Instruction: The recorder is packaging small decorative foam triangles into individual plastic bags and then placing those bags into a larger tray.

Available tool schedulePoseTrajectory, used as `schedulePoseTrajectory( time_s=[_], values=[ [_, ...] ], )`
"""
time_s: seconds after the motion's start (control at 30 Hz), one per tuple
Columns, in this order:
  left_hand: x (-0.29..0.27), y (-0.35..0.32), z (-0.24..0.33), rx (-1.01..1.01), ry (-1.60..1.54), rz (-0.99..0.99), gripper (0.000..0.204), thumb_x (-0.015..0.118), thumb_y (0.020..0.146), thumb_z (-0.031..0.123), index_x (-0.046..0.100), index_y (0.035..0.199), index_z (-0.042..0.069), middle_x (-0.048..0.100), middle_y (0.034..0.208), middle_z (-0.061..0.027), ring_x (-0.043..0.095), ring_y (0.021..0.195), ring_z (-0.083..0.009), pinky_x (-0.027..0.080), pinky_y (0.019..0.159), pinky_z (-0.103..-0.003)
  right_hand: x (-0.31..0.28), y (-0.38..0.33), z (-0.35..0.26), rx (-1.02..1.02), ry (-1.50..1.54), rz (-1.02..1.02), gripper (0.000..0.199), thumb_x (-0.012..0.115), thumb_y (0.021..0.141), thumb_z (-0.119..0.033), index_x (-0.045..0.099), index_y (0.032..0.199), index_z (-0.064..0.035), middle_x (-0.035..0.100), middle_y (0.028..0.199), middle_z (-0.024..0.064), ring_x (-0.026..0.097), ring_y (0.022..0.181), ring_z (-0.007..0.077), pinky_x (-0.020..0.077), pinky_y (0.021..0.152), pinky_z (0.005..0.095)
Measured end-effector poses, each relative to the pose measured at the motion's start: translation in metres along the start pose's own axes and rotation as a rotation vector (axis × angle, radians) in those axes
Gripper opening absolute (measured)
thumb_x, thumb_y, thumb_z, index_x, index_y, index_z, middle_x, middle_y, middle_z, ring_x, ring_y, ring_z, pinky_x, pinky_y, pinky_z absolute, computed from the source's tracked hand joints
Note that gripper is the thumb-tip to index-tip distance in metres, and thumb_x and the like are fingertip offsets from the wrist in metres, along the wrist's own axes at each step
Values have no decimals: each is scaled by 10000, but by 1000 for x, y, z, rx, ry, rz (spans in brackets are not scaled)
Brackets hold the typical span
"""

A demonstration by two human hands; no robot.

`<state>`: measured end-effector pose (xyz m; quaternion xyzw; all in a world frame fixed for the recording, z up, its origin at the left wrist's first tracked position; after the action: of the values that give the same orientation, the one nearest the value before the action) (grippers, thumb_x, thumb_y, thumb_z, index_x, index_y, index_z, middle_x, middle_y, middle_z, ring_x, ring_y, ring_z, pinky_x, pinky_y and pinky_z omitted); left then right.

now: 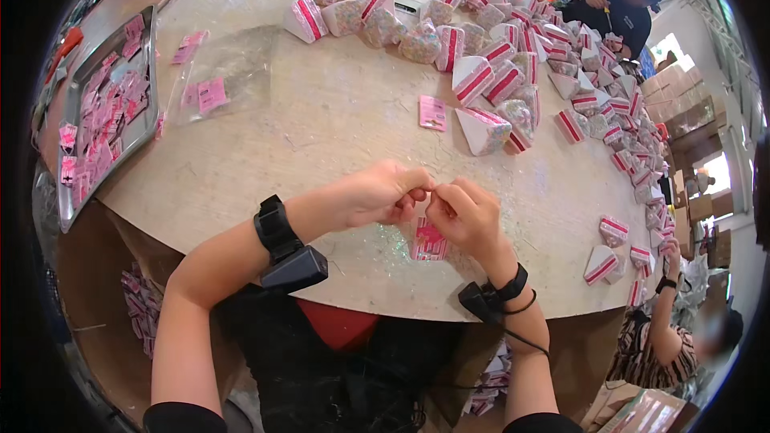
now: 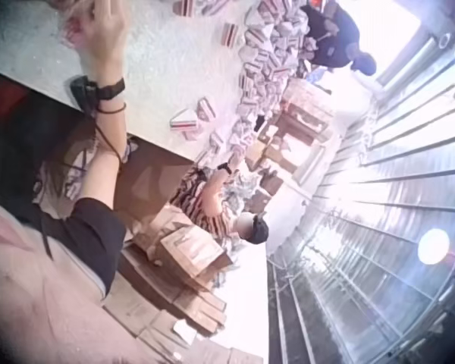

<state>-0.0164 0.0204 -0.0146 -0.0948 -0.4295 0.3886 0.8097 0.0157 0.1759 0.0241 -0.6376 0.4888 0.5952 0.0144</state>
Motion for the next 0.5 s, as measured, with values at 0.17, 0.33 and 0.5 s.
schedulePoseTrajectory(
  time_s=[0.17, 0.33, 0.5],
  values=[
    [12, -11, 15, 183, 272, 104, 172, 646, 893, 254, 552, 886, 110, 476, 647, 69, 464, 545, -32, 405, 504, -188, -24, 0, 39, 202, 65, 356, 79, 650, 756, 21, 592, 792, -17, 666, 808, 86, 572, 574, 114, 459, 566, 242],
    [8, -13, 24, 674, 709, 264, 335, 713, 827, 272, 554, 1040, 66, 556, 867, -12, 549, 737, -96, 468, 623, -236, -27, 0, 103, 620, 544, 533, 47, 596, 846, -7, 587, 802, 8, 693, 869, 90, 563, 651, 45, 445, 605, 200],
    [8, -27, 30, 1110, 1009, 420, 580, 768, 754, 262, 522, 1232, 44, 521, 1217, -118, 537, 1073, -221, 490, 814, -339, 1, 9, 60, 546, 769, 341, 97, 531, 849, 58, 581, 772, 30, 674, 900, 135, 662, 773, 147, 507, 721, 233]
  ],
)
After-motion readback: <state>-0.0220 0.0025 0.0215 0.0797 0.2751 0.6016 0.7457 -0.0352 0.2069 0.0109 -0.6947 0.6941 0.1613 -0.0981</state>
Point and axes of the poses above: each hand's wrist, its own y-axis towards the middle knuckle, its own x-axis out of the palm, z = x × y, the point moved 3 cm from there along y, towards the middle knuckle
